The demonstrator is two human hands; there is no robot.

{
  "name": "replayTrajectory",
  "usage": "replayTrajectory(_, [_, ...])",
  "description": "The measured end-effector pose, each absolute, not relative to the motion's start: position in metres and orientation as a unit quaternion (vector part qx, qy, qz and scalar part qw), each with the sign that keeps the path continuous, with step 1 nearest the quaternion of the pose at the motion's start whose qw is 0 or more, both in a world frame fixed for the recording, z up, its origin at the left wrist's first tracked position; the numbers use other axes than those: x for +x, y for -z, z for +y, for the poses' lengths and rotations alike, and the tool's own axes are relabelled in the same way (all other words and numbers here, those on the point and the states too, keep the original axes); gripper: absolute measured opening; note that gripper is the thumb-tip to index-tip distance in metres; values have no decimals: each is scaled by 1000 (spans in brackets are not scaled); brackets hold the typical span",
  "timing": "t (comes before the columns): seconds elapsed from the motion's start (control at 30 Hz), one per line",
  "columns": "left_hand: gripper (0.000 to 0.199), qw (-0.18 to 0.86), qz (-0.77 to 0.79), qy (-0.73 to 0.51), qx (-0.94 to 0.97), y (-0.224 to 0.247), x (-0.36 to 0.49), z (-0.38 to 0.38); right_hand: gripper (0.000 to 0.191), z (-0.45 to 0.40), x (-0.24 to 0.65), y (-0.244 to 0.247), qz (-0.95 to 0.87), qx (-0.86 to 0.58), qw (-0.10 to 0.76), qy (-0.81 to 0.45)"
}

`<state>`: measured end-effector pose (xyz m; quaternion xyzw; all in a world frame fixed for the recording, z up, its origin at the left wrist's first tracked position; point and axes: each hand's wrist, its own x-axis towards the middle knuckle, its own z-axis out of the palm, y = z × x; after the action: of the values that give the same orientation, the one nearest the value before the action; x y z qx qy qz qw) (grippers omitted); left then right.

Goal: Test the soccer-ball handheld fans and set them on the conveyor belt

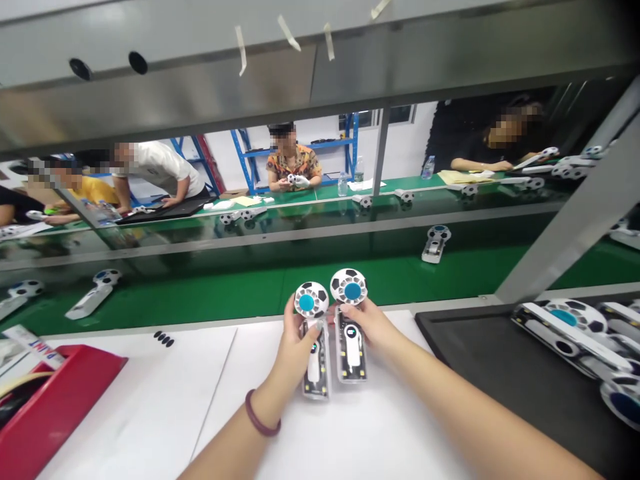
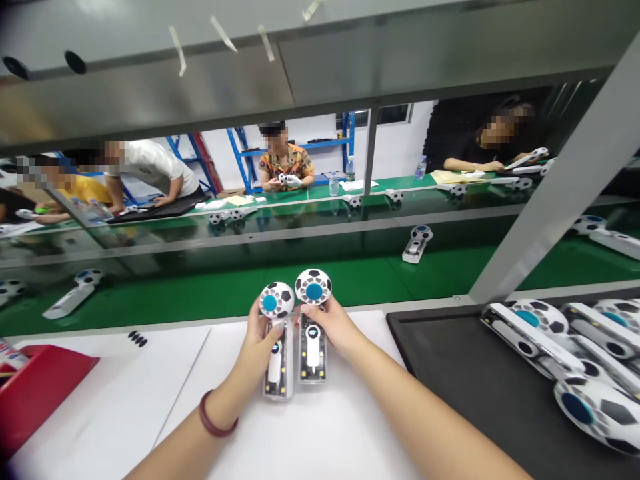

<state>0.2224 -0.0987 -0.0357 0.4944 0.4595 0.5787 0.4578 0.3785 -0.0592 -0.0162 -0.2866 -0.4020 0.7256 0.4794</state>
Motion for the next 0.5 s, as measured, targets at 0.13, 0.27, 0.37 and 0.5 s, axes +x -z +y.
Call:
replayTrajectory(0.13, [75, 436, 503, -559, 494, 37, 217, -98, 95, -51, 382, 25, -462, -342, 487, -658])
replayTrajectory(0.27, [60, 427, 514, -542, 510, 39, 212, -95, 88, -47, 386, 31, -523, -359, 470, -614])
replayTrajectory(0.37, [58, 446, 512, -546, 491, 41, 211, -94, 72, -44, 390, 35, -590, -377, 457, -548])
replayTrajectory(0.5, [56, 490, 509, -546, 451, 44, 210, -92, 49, -43, 390, 38, -659, -398, 406, -493])
